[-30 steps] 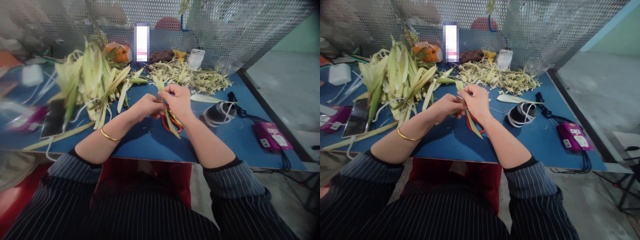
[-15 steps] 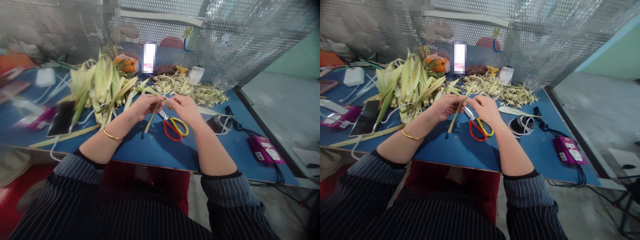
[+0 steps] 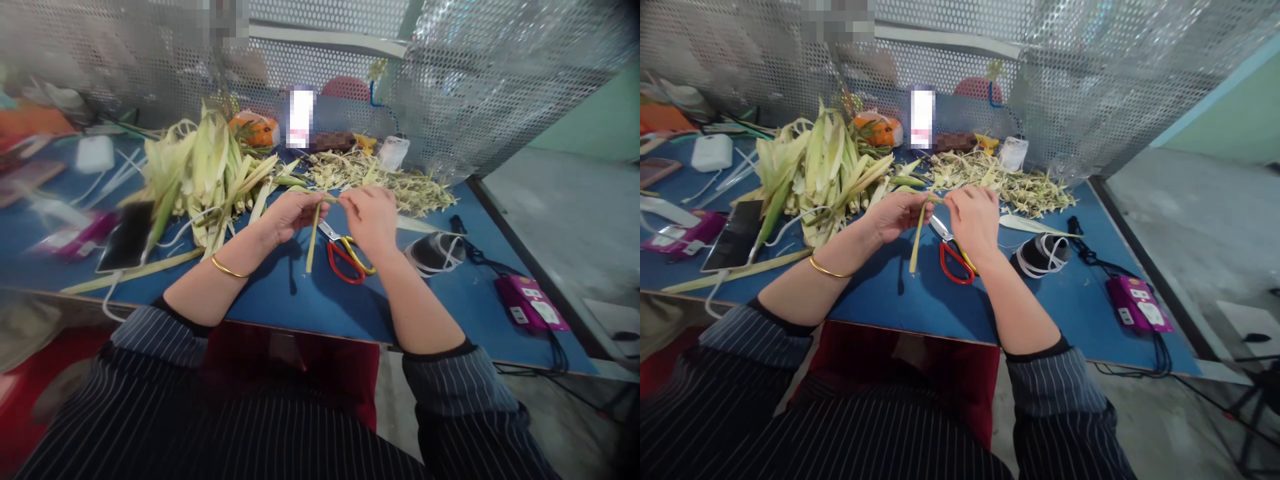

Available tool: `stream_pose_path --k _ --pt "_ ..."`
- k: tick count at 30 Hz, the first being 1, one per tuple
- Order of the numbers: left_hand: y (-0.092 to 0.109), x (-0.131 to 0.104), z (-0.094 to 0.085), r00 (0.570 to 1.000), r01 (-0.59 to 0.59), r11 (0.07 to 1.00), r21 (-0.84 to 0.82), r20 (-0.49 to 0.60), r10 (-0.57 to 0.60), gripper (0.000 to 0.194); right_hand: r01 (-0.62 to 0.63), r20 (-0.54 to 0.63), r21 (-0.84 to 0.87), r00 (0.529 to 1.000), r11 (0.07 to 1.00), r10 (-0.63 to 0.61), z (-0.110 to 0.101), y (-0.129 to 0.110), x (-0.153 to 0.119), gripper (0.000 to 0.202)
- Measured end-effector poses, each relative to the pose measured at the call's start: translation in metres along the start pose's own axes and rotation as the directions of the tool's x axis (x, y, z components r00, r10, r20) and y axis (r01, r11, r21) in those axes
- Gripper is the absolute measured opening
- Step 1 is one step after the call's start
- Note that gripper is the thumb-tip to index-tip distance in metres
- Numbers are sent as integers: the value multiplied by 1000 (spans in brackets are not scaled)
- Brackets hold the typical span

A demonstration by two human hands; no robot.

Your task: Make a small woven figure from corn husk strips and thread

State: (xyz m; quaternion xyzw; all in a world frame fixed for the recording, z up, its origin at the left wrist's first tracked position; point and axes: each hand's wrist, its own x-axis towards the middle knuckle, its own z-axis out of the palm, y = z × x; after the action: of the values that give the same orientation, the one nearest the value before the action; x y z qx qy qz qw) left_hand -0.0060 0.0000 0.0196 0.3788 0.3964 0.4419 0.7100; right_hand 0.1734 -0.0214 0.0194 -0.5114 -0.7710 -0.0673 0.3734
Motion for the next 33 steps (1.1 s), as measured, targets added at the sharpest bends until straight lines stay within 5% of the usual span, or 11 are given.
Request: stream_pose_path --k 3,9,24,26,30,33 --pt "1 3 -3 993 -117 991 -64 21 118 3 -20 -157 13 987 1000 21 -1 -8 -3 27" --pt "-4 3 0 985 -174 981 -90 -8 174 11 -213 173 355 972 910 160 21 -20 -12 30" --pt "-7 1 5 995 -85 988 -130 -71 76 11 -208 190 518 974 830 125 26 -30 -16 25" --pt "-5 0 4 995 -90 989 -116 -52 84 9 -341 231 626 940 702 251 29 -29 -16 29" --pt "-4 -1 3 996 -84 988 -131 4 85 12 -524 372 826 783 206 499 36 -23 -12 36" --pt "-8 -2 4 999 -45 994 -104 -17 43 11 -536 429 844 707 31 562 39 -19 -9 37"
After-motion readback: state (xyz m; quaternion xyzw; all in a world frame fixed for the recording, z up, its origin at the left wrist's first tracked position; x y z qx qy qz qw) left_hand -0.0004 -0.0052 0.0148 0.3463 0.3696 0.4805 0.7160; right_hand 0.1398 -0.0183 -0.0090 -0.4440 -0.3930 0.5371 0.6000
